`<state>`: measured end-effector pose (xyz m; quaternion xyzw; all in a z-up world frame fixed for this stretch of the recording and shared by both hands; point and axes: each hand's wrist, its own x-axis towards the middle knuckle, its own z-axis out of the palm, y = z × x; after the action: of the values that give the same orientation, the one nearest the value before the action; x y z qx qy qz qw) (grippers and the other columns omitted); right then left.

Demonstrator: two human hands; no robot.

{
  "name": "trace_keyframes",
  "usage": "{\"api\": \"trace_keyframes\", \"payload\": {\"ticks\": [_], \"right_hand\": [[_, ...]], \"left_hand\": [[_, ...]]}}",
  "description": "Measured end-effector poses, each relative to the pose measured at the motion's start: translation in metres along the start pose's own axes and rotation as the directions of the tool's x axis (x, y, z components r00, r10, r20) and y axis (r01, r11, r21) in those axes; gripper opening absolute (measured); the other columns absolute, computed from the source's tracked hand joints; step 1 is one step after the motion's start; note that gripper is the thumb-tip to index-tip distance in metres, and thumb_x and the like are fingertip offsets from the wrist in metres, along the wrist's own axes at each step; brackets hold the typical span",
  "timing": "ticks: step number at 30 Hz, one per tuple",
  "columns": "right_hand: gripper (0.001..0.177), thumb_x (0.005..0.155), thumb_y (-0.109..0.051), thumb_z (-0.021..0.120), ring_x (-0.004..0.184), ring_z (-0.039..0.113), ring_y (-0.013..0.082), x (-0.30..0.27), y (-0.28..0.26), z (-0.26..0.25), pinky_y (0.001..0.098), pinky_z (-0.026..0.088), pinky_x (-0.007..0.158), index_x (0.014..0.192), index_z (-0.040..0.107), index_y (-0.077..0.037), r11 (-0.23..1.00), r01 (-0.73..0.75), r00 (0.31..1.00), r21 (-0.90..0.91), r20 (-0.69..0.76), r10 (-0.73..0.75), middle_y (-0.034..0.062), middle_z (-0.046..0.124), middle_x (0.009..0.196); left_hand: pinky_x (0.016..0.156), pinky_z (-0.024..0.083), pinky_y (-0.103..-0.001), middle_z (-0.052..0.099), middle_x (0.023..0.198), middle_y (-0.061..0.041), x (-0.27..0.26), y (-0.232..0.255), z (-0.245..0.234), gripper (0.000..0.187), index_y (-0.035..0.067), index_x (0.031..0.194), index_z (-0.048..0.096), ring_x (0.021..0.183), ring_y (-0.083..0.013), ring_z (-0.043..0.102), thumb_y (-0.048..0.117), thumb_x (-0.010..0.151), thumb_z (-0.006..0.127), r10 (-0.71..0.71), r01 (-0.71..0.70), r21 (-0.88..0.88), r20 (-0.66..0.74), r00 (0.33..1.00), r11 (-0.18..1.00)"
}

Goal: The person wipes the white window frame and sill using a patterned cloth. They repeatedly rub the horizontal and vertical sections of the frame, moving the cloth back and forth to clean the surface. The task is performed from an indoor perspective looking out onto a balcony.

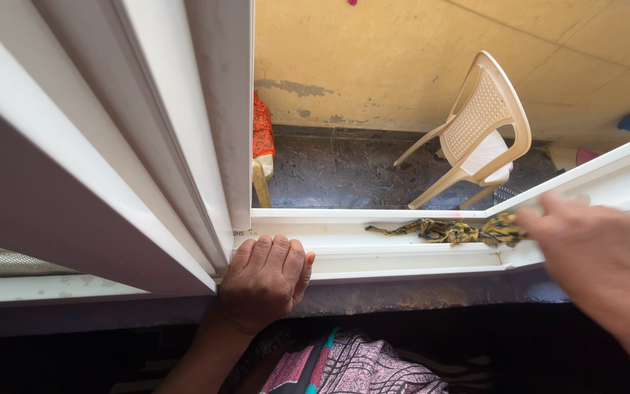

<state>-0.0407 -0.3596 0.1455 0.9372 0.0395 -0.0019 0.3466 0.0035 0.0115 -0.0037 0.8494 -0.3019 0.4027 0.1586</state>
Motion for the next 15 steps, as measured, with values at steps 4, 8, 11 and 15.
{"api": "trace_keyframes", "payload": {"ticks": [4,8,11,15], "right_hand": [[0.018,0.083,-0.010,0.063,0.079,0.075,0.0251,0.007,-0.031,0.001,0.0379,0.063,0.067,0.100,0.067,-0.012,0.977,0.202,0.943,0.067,0.256,-0.213,0.0059,0.066,0.091],[0.017,0.089,-0.023,0.055,0.083,0.074,0.0277,0.006,-0.035,0.003,0.0423,0.061,0.074,0.095,0.069,-0.015,0.968,0.201,0.879,0.148,0.409,-0.245,0.0064,0.071,0.085],[0.032,0.095,-0.033,0.048,0.088,0.073,0.0314,0.017,-0.045,0.014,0.0451,0.060,0.081,0.083,0.070,-0.013,0.966,0.216,0.825,0.142,0.503,-0.258,0.0096,0.073,0.084],[0.036,0.092,-0.034,0.047,0.087,0.072,0.0341,0.032,-0.045,0.040,0.0487,0.059,0.082,0.080,0.073,-0.012,0.931,0.294,0.785,0.215,0.501,-0.363,0.0116,0.075,0.086]], "left_hand": [[0.079,0.053,-0.035,0.067,0.081,-0.005,-0.004,-0.003,0.001,0.024,0.006,0.091,0.070,0.079,-0.0195,0.066,0.029,0.098,0.065,0.010,-0.010,-0.002,0.014,1.000,1.000],[0.081,0.053,-0.036,0.067,0.082,-0.006,-0.003,-0.005,0.002,0.024,0.006,0.092,0.070,0.081,-0.0199,0.066,0.029,0.099,0.065,0.018,-0.018,-0.005,0.011,1.000,1.000],[0.081,0.053,-0.036,0.066,0.082,-0.005,-0.004,-0.005,0.001,0.023,0.006,0.093,0.070,0.081,-0.0198,0.066,0.028,0.099,0.065,0.023,-0.022,-0.004,0.028,0.999,1.000],[0.080,0.052,-0.035,0.066,0.085,-0.007,-0.005,-0.004,0.001,0.025,0.004,0.095,0.070,0.081,-0.0201,0.065,0.028,0.099,0.064,0.032,-0.032,0.007,0.031,0.999,0.999]]}}
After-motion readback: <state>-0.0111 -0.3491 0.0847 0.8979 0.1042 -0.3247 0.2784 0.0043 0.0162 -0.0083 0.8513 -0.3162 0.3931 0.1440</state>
